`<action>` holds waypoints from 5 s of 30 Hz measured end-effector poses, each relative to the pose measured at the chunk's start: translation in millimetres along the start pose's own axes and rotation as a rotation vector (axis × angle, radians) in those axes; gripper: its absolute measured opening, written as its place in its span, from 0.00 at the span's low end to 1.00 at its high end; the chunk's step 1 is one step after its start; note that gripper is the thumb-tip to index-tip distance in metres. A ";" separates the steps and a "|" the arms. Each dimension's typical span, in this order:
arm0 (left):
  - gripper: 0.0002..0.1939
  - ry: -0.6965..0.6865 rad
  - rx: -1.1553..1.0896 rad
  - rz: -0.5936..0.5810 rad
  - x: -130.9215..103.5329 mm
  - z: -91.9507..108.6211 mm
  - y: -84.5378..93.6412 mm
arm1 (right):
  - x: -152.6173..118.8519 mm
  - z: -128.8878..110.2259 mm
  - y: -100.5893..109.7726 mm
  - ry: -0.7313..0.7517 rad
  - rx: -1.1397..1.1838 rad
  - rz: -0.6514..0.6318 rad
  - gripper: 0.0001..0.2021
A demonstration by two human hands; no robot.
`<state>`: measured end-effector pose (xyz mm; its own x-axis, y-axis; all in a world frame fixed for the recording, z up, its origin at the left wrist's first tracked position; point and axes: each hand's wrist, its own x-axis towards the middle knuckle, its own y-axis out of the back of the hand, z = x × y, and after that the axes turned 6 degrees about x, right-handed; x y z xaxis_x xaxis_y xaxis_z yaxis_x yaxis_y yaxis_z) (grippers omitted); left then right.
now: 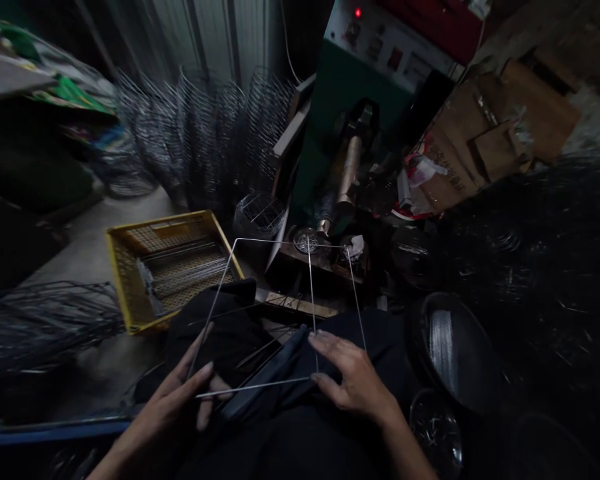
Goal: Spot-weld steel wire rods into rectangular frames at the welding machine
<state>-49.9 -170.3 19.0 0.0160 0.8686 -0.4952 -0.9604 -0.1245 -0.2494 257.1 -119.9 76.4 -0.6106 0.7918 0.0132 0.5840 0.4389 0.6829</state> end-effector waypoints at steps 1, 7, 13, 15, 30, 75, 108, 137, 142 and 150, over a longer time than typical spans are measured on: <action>0.51 -0.002 -0.001 -0.006 0.1 -0.1 -0.9 | -0.9 2.6 0.0 -0.013 -0.011 0.005 0.28; 0.49 -0.011 0.003 -0.026 3.5 -2.6 -4.7 | -4.6 10.5 -6.9 -0.087 -0.034 0.109 0.26; 0.52 0.008 -0.005 -0.093 10.2 -7.2 -14.1 | 14.4 -2.0 -25.0 0.056 0.040 0.020 0.28; 0.52 0.010 -0.013 -0.108 10.6 -7.9 -16.8 | 15.5 -4.2 -26.4 0.081 0.056 0.009 0.29; 0.51 -0.018 -0.015 -0.121 0.8 -4.0 -22.2 | -17.3 -0.4 -28.5 -0.031 0.105 0.092 0.30; 0.50 -0.013 -0.080 -0.076 -25.5 16.8 -47.3 | -33.6 -6.0 -21.7 0.069 0.051 0.138 0.30; 0.51 -0.277 -0.018 -0.297 115.3 65.1 -59.9 | 69.0 57.4 35.9 -0.080 -0.281 0.308 0.29; 0.45 -0.328 -0.180 -0.334 237.4 146.1 -60.6 | 204.1 104.4 133.4 0.014 -0.351 0.063 0.23; 0.46 -0.298 -0.228 -0.317 234.8 148.3 -63.8 | 205.0 109.7 135.6 0.042 -0.349 0.078 0.22; 0.46 -0.310 -0.170 -0.316 239.4 149.1 -62.3 | 207.2 107.9 132.0 0.048 -0.343 0.094 0.19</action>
<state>-27.7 116.9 40.1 0.1917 0.9755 -0.1080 -0.8623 0.1148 -0.4932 265.4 147.8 90.4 -0.5924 0.7972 0.1163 0.4302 0.1910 0.8823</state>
